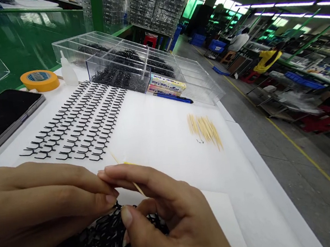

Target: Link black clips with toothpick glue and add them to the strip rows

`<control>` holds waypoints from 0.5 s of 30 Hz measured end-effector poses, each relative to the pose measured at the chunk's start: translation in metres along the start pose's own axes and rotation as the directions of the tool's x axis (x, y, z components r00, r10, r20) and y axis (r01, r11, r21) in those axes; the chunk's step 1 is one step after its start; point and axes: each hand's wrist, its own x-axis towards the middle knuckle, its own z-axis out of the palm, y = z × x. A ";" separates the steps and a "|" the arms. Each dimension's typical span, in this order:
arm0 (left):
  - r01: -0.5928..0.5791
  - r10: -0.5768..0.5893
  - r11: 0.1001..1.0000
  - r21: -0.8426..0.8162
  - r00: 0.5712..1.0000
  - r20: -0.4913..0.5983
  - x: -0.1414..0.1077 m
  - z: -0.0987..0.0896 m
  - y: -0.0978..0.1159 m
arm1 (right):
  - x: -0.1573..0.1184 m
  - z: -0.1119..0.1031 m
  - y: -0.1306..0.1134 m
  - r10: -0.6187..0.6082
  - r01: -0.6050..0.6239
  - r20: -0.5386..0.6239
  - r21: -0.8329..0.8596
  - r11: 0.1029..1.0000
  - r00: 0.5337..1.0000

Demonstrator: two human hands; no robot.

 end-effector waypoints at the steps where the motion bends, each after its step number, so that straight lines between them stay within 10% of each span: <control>1: 0.002 -0.002 1.000 -0.002 1.000 0.008 0.001 0.000 0.000 | 0.000 0.000 0.000 -0.004 0.004 -0.004 -0.008 1.000 1.000; 15: 0.039 -0.053 0.991 -0.126 0.993 -0.109 -0.001 0.002 0.002 | 0.006 -0.004 -0.001 0.073 -0.122 0.142 0.380 0.917 0.987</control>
